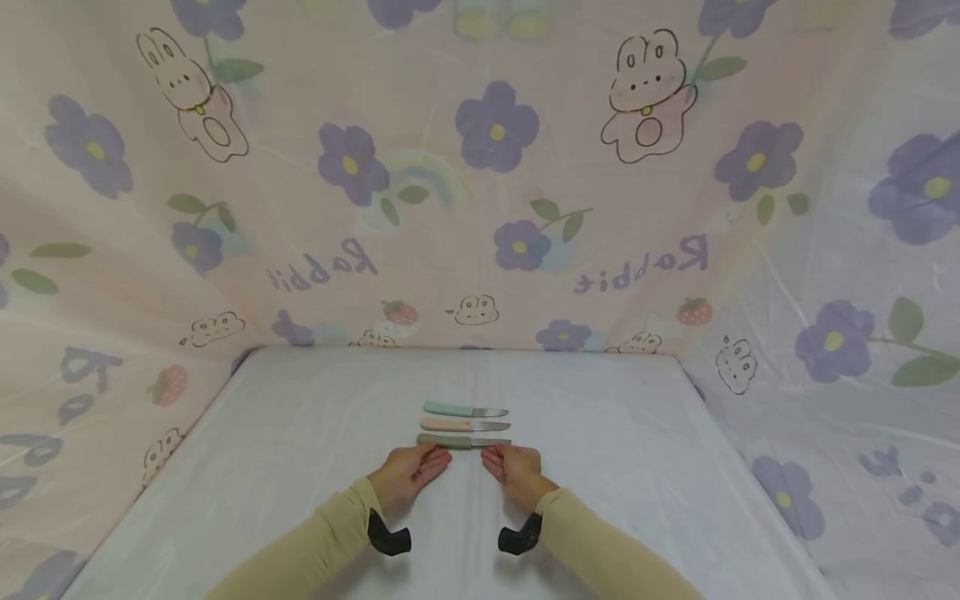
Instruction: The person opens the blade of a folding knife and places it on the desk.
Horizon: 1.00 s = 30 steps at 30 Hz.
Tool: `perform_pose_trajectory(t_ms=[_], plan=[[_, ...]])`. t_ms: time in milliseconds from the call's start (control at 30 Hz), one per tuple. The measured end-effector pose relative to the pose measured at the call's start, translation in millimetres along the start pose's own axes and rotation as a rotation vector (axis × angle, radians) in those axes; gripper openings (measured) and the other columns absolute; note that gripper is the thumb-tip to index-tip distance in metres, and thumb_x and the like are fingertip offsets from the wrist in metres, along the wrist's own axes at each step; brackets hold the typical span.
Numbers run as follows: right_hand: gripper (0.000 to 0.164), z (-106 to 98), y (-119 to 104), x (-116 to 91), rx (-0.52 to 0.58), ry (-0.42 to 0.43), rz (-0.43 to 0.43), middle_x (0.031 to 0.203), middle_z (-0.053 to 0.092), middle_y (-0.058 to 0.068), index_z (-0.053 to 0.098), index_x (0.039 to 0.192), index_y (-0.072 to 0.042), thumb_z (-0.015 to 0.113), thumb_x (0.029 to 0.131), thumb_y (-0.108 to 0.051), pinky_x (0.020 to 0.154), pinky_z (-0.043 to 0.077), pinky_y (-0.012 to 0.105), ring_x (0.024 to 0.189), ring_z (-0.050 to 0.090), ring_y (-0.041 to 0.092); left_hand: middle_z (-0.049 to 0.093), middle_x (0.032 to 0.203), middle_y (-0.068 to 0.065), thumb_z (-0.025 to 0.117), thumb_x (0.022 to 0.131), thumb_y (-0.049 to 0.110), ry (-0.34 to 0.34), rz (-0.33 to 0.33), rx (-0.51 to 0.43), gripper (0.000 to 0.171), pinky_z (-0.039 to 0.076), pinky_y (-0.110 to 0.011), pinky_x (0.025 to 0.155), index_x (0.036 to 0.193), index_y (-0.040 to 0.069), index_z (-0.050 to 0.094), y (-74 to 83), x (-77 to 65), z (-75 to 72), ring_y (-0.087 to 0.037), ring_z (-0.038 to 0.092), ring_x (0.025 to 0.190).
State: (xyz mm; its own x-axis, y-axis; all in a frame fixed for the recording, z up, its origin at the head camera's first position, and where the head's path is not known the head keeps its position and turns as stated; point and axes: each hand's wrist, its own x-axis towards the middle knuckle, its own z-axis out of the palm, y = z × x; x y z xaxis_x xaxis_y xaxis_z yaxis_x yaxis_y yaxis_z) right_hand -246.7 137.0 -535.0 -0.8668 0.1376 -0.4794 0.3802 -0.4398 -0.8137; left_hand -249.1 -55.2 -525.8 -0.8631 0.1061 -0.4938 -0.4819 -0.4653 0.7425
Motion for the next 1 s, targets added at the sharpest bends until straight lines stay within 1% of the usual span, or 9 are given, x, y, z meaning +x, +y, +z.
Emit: perform_pose_trajectory(t_ms=[167, 233, 367, 533, 600, 700, 833, 933, 1000], plan=[[0.033, -1, -3, -2, -0.004, -0.015, 0.023, 0.094, 0.065, 0.02, 0.045, 0.123, 0.016, 0.049, 0.096, -0.003, 0.082, 0.052, 0.036, 0.09, 0.066, 0.026, 0.058, 0.113, -0.029, 0.048, 0.097, 0.008, -0.044, -0.026, 0.009, 0.035, 0.05, -0.038, 0.088, 0.123, -0.015, 0.045, 2.8, 2.6, -4.6, -0.032, 0.061, 0.101], [0.034, -3, -5, -2, -0.003, -0.033, 0.035, 0.095, 0.065, 0.021, 0.045, 0.123, 0.016, 0.049, 0.096, -0.003, 0.083, 0.052, 0.037, 0.091, 0.065, 0.027, 0.058, 0.112, -0.029, 0.048, 0.098, 0.009, -0.062, -0.031, 0.01, 0.035, 0.049, -0.038, 0.088, 0.123, -0.016, 0.044, 3.3, 4.4, -6.3, -0.032, 0.061, 0.101], [0.037, -8, -10, -2, 0.016, -0.101, 0.073, 0.1, 0.064, 0.023, 0.042, 0.126, 0.016, 0.049, 0.096, -0.004, 0.087, 0.05, 0.039, 0.096, 0.064, 0.03, 0.059, 0.11, -0.028, 0.049, 0.097, 0.009, -0.074, -0.042, 0.02, 0.035, 0.049, -0.038, 0.089, 0.121, -0.017, 0.045, 4.3, 5.8, -8.3, -0.032, 0.062, 0.1], [0.04, -16, -16, -2, 0.042, -0.18, 0.136, 0.104, 0.062, 0.025, 0.038, 0.13, 0.015, 0.048, 0.097, -0.005, 0.091, 0.048, 0.041, 0.099, 0.062, 0.031, 0.06, 0.109, -0.028, 0.049, 0.097, 0.01, -0.082, -0.047, 0.066, 0.036, 0.049, -0.039, 0.089, 0.12, -0.018, 0.046, 6.1, 4.3, -10.1, -0.031, 0.062, 0.099], [0.04, -18, -19, -2, 0.032, -0.212, 0.16, 0.105, 0.061, 0.026, 0.038, 0.13, 0.014, 0.048, 0.097, -0.006, 0.091, 0.047, 0.042, 0.099, 0.061, 0.032, 0.061, 0.107, -0.027, 0.048, 0.098, 0.011, -0.087, -0.046, 0.093, 0.035, 0.049, -0.038, 0.088, 0.119, -0.017, 0.046, 7.0, 3.7, -9.8, -0.03, 0.062, 0.099], [0.042, -22, -22, -1, 0.001, -0.26, 0.172, 0.108, 0.059, 0.028, 0.036, 0.13, 0.015, 0.048, 0.097, -0.008, 0.092, 0.047, 0.043, 0.101, 0.06, 0.033, 0.063, 0.105, -0.025, 0.046, 0.099, 0.013, -0.105, -0.042, 0.135, 0.034, 0.05, -0.037, 0.087, 0.117, -0.015, 0.048, 7.8, 4.7, -9.1, -0.029, 0.063, 0.097], [0.043, -25, -24, -2, -0.038, -0.287, 0.176, 0.109, 0.06, 0.026, 0.037, 0.13, 0.013, 0.048, 0.098, -0.012, 0.091, 0.047, 0.043, 0.101, 0.061, 0.031, 0.065, 0.1, -0.023, 0.045, 0.099, 0.016, -0.18, -0.041, 0.221, 0.035, 0.052, -0.036, 0.084, 0.114, -0.014, 0.051, 6.7, 11.3, -13.7, -0.029, 0.064, 0.095], [0.044, -28, -25, -4, -0.089, -0.31, 0.163, 0.106, 0.064, 0.021, 0.039, 0.13, 0.011, 0.047, 0.099, -0.018, 0.09, 0.048, 0.042, 0.099, 0.063, 0.028, 0.066, 0.098, -0.019, 0.046, 0.099, 0.022, -0.236, -0.018, 0.364, 0.038, 0.054, -0.035, 0.078, 0.112, -0.012, 0.055, 6.8, 12.0, -19.5, -0.027, 0.066, 0.09], [0.045, -30, -29, -6, -0.13, -0.333, 0.134, 0.104, 0.065, 0.018, 0.04, 0.13, 0.011, 0.046, 0.099, -0.021, 0.09, 0.048, 0.041, 0.1, 0.063, 0.026, 0.067, 0.098, -0.017, 0.046, 0.099, 0.026, -0.258, 0.024, 0.483, 0.039, 0.056, -0.034, 0.074, 0.111, -0.009, 0.057, 9.5, 8.6, -24.0, -0.025, 0.067, 0.085]])
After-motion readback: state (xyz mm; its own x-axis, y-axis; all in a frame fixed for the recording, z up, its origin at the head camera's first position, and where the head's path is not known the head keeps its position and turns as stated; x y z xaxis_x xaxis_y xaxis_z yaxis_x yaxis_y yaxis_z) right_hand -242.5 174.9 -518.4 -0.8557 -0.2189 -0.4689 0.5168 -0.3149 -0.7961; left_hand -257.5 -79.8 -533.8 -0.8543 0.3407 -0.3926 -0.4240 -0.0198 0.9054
